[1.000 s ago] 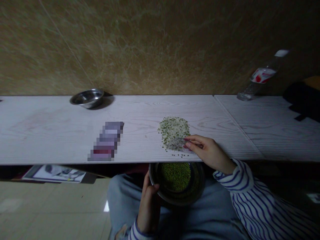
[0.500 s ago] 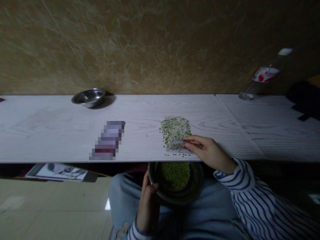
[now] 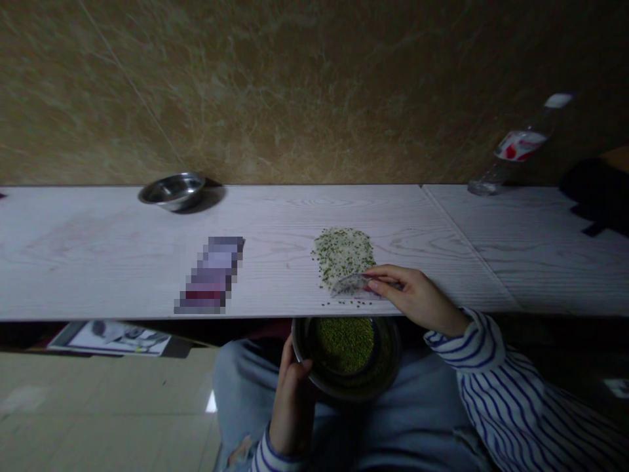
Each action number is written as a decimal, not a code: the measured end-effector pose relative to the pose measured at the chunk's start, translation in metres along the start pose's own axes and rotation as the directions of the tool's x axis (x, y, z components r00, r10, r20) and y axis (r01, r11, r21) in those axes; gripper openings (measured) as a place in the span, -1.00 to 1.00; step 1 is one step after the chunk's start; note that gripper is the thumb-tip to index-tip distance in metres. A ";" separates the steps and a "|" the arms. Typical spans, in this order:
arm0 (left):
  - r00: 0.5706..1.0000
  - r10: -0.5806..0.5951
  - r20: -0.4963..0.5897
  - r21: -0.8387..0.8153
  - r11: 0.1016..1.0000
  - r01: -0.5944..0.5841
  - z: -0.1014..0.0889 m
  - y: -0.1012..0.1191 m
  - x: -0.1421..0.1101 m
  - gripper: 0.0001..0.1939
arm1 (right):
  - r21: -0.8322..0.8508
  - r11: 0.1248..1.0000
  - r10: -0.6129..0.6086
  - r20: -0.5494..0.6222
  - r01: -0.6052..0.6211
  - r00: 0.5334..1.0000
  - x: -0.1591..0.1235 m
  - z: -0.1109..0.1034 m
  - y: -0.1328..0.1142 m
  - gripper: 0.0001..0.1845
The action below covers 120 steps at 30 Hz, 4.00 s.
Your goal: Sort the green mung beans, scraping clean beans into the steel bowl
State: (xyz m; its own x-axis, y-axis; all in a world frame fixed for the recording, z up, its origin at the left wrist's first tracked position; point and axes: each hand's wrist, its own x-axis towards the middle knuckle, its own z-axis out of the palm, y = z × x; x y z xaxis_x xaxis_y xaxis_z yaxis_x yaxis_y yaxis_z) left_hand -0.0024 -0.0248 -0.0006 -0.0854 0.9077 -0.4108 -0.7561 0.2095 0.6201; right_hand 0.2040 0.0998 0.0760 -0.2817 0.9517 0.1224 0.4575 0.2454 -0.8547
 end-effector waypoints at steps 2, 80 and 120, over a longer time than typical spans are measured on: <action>1.000 0.002 0.000 -0.011 1.000 -0.002 0.000 -0.001 0.001 -0.30 | 0.010 1.000 -0.002 0.002 0.002 1.000 0.000 -0.001 0.002 -0.75; 1.000 0.021 -0.008 0.030 0.999 -0.020 0.002 -0.001 0.001 -0.45 | -0.006 1.000 -0.018 -0.060 0.018 0.998 -0.011 0.024 -0.004 -0.74; 0.999 0.039 -0.013 -0.014 0.999 -0.040 -0.013 -0.002 0.007 -0.40 | -0.068 0.997 0.027 -0.250 -0.045 0.968 -0.017 0.030 -0.002 -0.68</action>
State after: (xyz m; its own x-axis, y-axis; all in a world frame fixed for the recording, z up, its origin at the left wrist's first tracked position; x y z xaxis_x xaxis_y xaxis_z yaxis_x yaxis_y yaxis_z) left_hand -0.0104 -0.0240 -0.0134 -0.1236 0.9105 -0.3946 -0.7609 0.1683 0.6266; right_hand 0.1828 0.0777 0.0607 -0.0497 0.9738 0.2219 0.5259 0.2144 -0.8231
